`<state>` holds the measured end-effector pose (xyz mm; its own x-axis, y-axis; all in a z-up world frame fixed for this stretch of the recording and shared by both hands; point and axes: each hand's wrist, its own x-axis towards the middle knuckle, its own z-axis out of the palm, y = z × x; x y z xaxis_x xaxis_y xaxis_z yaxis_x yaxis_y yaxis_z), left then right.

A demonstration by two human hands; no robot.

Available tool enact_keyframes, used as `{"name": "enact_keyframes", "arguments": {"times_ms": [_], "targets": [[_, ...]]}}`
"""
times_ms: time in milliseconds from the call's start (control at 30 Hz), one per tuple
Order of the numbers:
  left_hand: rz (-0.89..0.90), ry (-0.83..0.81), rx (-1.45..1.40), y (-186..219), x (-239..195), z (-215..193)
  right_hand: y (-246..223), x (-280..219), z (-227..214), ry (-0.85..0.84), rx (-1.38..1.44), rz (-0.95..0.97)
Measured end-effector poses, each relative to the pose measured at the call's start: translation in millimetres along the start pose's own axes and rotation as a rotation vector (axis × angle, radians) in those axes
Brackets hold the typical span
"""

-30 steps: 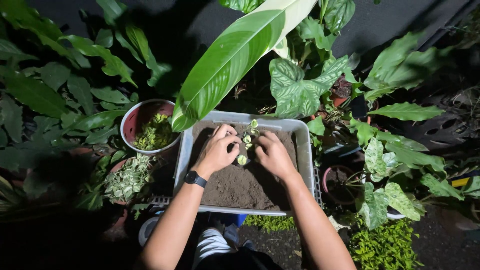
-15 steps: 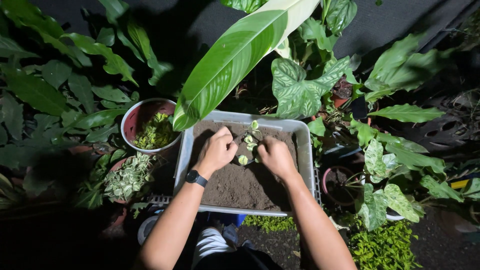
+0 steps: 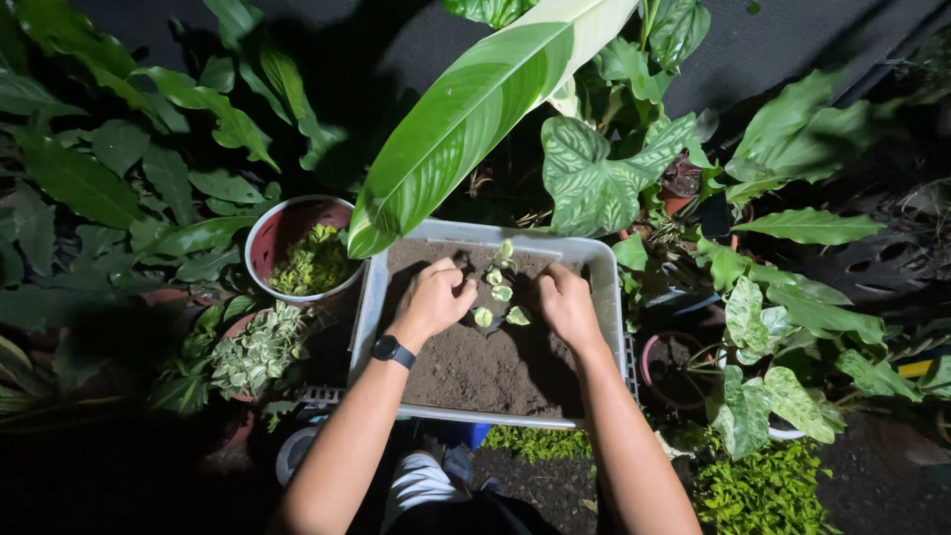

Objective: Planting small plant cuttings into a plastic container with soil.

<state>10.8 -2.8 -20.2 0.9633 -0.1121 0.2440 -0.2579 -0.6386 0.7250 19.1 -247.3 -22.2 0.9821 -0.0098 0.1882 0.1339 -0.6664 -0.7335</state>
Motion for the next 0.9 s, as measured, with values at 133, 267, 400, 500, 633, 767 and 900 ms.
{"name": "enact_keyframes", "arguments": {"times_ms": [133, 267, 400, 500, 633, 767, 900], "targets": [[0.027, 0.011, 0.013, -8.2, -0.3, 5.8, -42.5, -5.7, -8.8, -0.179, -0.031, 0.121], [0.033, 0.001, -0.013, -5.7, -1.1, 3.1, -29.3, -3.5, 6.3, -0.276, -0.047, 0.141], [0.005, -0.012, 0.017, 1.4, -1.1, 0.3, -18.7, 1.0, 14.3, -0.225, 0.011, 0.068], [0.060, 0.026, 0.018, -2.7, -0.5, 4.1, -9.4, 7.5, 23.2, -0.346, -0.149, 0.028], [0.110, 0.042, 0.046, -7.1, 0.7, 9.0, 19.8, 19.6, 49.5, -0.368, -0.194, 0.012], [0.170, 0.076, 0.024, -10.9, -0.5, 9.9, 31.7, 22.8, 59.2, -0.384, -0.256, 0.018], [0.314, 0.164, -0.112, -8.3, -1.4, 2.1, 7.8, 6.5, 35.6, -0.388, -0.226, 0.006]]}}
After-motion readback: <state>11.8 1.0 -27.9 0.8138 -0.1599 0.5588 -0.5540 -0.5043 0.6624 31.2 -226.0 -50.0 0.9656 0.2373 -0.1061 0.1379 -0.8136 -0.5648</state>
